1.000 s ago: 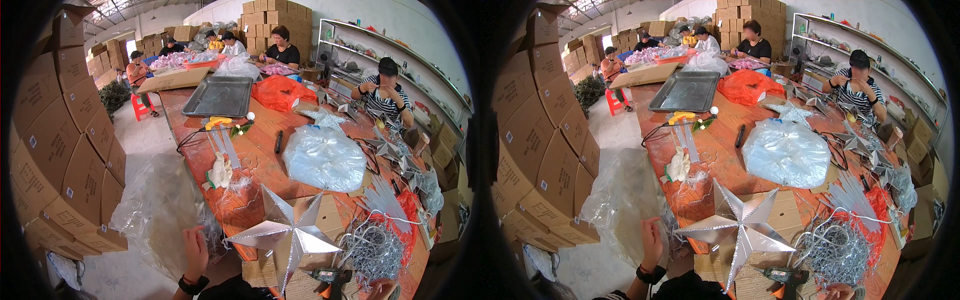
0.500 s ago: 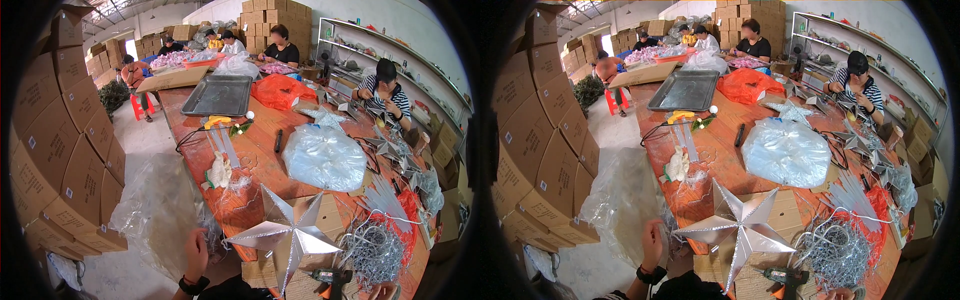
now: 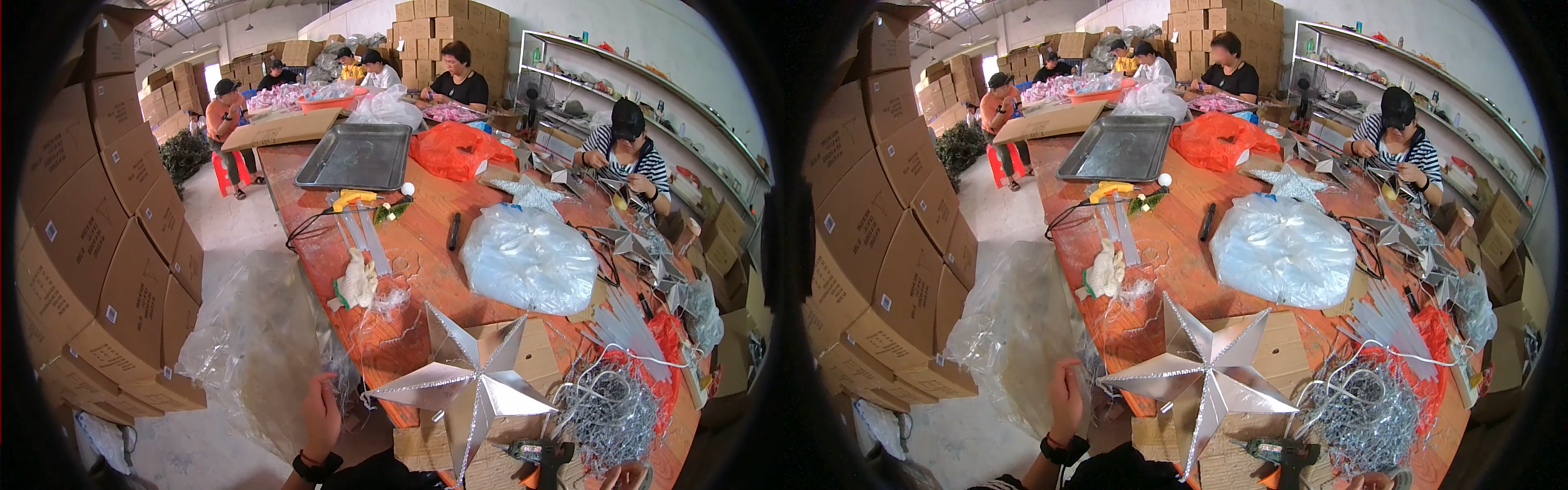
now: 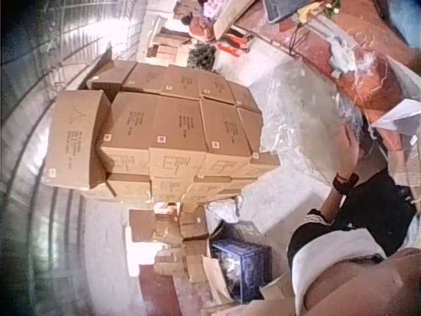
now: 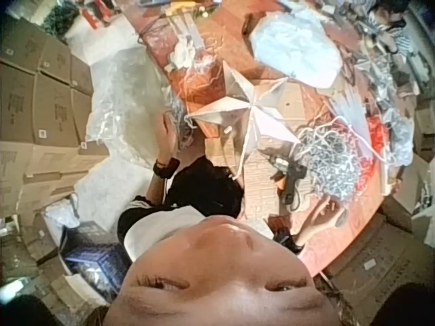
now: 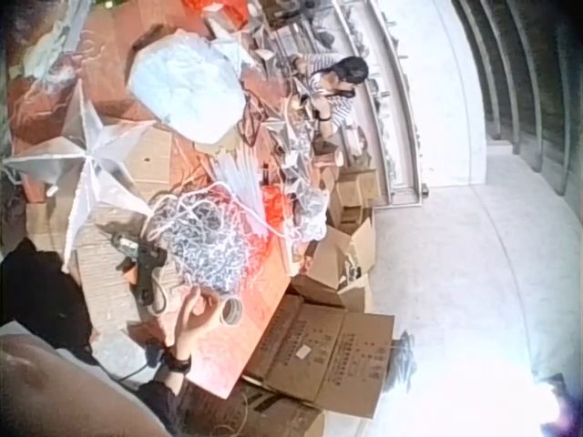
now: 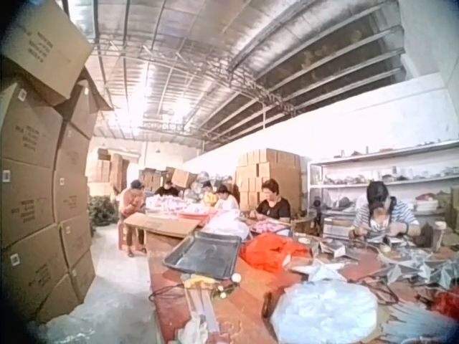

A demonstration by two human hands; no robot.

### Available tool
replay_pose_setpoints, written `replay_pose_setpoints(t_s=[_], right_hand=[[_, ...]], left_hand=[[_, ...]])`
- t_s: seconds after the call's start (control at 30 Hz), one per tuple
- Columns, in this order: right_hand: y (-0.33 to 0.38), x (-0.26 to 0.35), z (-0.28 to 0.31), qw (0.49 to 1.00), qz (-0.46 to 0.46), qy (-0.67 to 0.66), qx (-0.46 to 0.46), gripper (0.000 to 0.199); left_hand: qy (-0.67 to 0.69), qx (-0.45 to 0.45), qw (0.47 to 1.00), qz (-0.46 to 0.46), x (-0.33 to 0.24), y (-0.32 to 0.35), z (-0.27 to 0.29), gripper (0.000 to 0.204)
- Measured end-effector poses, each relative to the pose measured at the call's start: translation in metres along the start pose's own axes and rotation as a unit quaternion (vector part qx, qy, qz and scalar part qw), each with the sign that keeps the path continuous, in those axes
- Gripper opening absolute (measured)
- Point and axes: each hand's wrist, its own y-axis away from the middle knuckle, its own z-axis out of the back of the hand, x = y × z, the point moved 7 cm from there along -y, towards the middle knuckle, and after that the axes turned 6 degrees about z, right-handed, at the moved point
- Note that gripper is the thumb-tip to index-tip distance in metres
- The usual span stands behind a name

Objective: Assembling large silver decorative stars using a glue gun and silver trim.

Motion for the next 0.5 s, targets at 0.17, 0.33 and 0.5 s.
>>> replay_pose_setpoints(t_s=[0.17, 0.33, 0.5], right_hand=[[0.000, 0.000, 0.000, 1.000, -0.004, -0.006, 0.002, 0.012], [0.001, 0.002, 0.001, 1.000, -0.008, -0.008, 0.006, 0.012], [0.003, -0.001, 0.001, 1.000, 0.003, 0.000, 0.011, 0.013]], left_hand=[[0.008, 0.020, 1.000, 0.019, 0.010, 0.001, -0.002, 0.018], [0.013, 0.014, 1.000, 0.006, 0.011, 0.001, -0.004, 0.019], [-0.008, 0.014, 1.000, -0.022, 0.011, 0.001, -0.005, 0.022]])
